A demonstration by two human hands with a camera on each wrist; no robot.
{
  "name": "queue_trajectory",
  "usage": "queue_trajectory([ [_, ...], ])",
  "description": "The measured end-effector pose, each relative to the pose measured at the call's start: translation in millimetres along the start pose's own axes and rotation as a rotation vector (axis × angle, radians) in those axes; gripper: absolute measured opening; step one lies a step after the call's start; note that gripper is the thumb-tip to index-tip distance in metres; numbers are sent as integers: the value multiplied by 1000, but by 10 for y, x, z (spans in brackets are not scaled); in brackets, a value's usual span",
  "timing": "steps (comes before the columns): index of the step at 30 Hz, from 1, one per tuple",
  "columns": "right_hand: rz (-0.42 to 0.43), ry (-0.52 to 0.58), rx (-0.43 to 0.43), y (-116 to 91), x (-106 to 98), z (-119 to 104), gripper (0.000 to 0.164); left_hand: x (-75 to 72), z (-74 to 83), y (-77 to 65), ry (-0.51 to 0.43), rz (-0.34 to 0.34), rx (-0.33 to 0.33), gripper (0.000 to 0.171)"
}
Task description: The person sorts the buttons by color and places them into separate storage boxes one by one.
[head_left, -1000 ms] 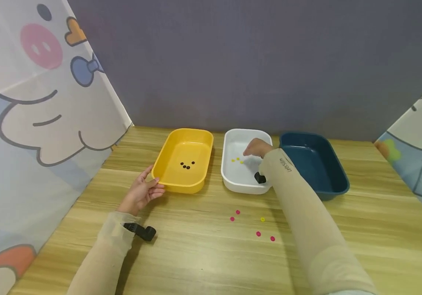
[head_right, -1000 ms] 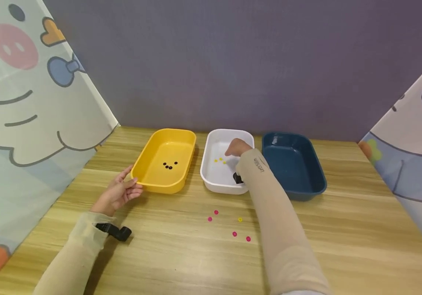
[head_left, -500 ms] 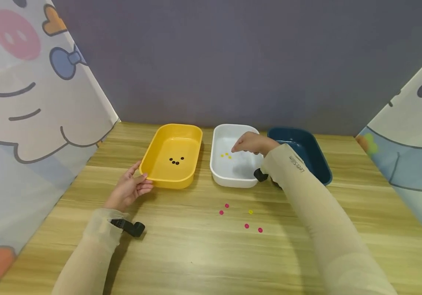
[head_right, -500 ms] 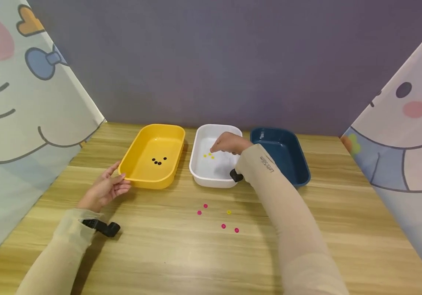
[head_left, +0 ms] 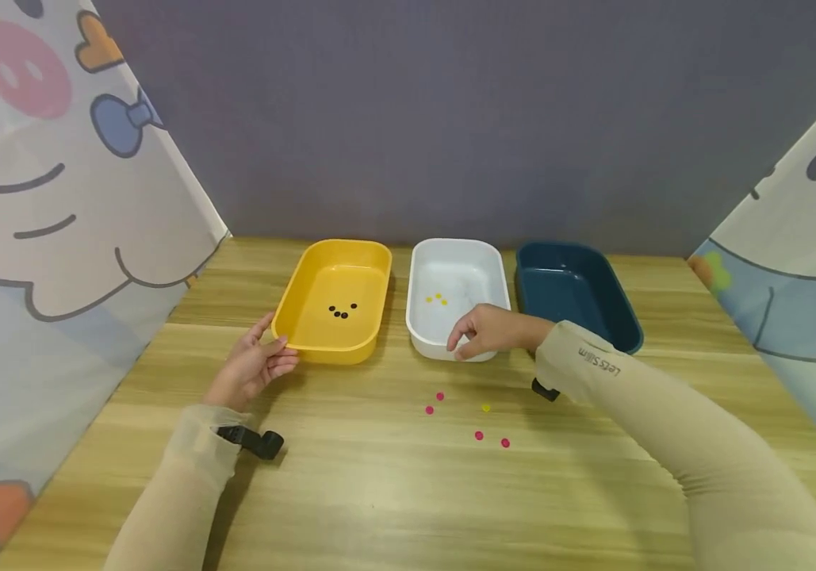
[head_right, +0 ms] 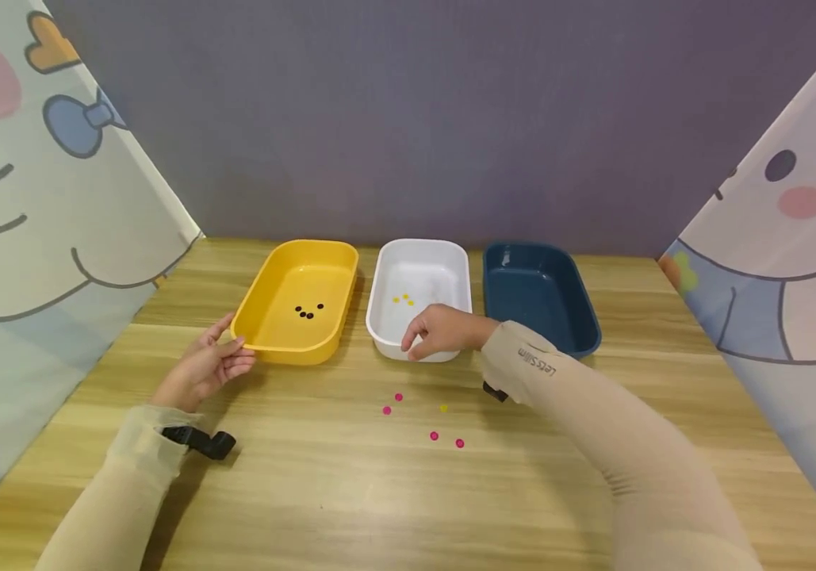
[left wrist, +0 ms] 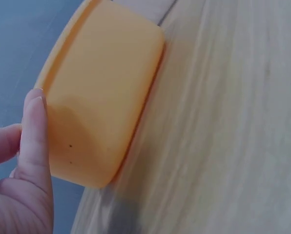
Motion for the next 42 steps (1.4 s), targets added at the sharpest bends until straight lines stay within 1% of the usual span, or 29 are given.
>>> queue_trajectory([
  [2, -7, -52, -23, -103, 79, -31, 14, -5, 3, -23, -9, -7, -4, 74],
  [6, -25, -209, -99, -277, 213, -83, 13, -35, 44, -73, -4, -14, 0, 73],
  [10, -33, -370, -164, -385, 317, -61, 13, -65, 60, -94, 0, -3, -10, 72],
  [14, 3, -473, -216, -452, 378, -23, 12, -49, 65, -101, -4, -5, -16, 72],
  [21, 54, -522, -276, -510, 473, 70, 9, -20, 77, -103, -22, -8, -20, 74],
  [26, 88, -568, -331, -494, 549, 141, 8, -11, 75, -96, -53, -21, -13, 75],
  [28, 86, -589, -345, -485, 585, 162, 7, -10, 66, -85, -55, -20, -12, 75],
  [31, 82, -630, -357, -480, 635, 180, 15, 0, 45, -70, -65, -13, -18, 74],
  [35, 83, -674, -341, -479, 675, 205, 26, 12, 16, -53, -83, -9, -21, 74],
  [38, 94, -696, -329, -484, 675, 209, 29, 14, 3, -46, -83, -4, -23, 73],
  [42, 124, -718, -342, -501, 657, 198, 29, 21, -1, -37, -78, -2, -25, 73],
])
Point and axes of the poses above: each hand's wrist, its own y-axis towards the middle knuckle, its own x-axis out of the palm, z = x × y, the point moved 7 cm from there along y, towards the middle knuckle, and after that the axes turned 3 degrees about -y, right-handed, at the moved point
